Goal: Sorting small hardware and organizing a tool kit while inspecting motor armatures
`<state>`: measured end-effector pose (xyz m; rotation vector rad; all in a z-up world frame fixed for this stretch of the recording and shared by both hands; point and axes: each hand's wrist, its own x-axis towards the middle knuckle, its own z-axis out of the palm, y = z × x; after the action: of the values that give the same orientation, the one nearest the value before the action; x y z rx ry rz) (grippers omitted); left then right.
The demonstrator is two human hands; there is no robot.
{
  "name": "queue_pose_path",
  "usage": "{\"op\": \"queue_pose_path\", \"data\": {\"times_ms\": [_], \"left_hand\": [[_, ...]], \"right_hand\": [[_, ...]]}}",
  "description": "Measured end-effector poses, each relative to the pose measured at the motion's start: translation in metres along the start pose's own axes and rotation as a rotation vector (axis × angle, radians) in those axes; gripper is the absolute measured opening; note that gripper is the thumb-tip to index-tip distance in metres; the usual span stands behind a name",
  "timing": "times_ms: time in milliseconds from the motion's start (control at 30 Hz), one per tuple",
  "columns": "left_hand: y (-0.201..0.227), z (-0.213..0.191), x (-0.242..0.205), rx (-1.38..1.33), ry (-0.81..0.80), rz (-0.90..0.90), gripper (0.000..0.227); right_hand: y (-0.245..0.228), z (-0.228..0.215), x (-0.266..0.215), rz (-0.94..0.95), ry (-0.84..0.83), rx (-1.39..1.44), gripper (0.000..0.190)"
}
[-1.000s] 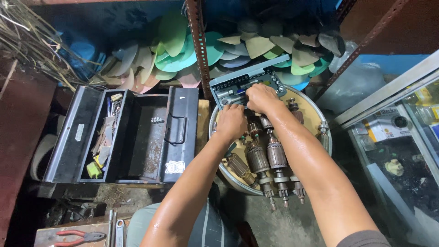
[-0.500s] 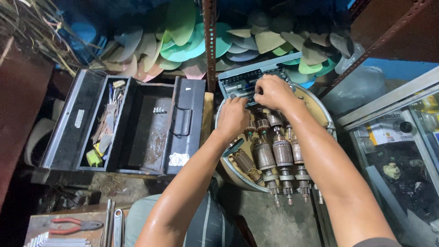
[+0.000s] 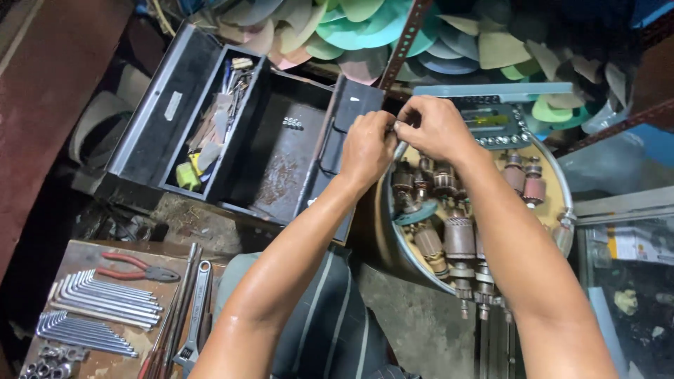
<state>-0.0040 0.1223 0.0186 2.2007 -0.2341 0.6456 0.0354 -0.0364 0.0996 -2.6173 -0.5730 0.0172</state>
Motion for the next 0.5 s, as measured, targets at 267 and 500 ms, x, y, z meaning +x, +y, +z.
{"op": "queue_pose_path", "data": {"times_ms": [267, 500], "left_hand": [[-0.072, -0.052, -0.003, -0.022, 0.121, -0.097, 0.021], [-0.137, -0.077, -0.008, -0.022, 0.207, -0.218, 0.023]], "right_hand": [[-0.067, 0.058, 0.065, -0.011, -0.099, -0.046, 0.022], [-0.096, 0.134, 0.128, 0.02, -0.181, -0.03, 0.019]]}}
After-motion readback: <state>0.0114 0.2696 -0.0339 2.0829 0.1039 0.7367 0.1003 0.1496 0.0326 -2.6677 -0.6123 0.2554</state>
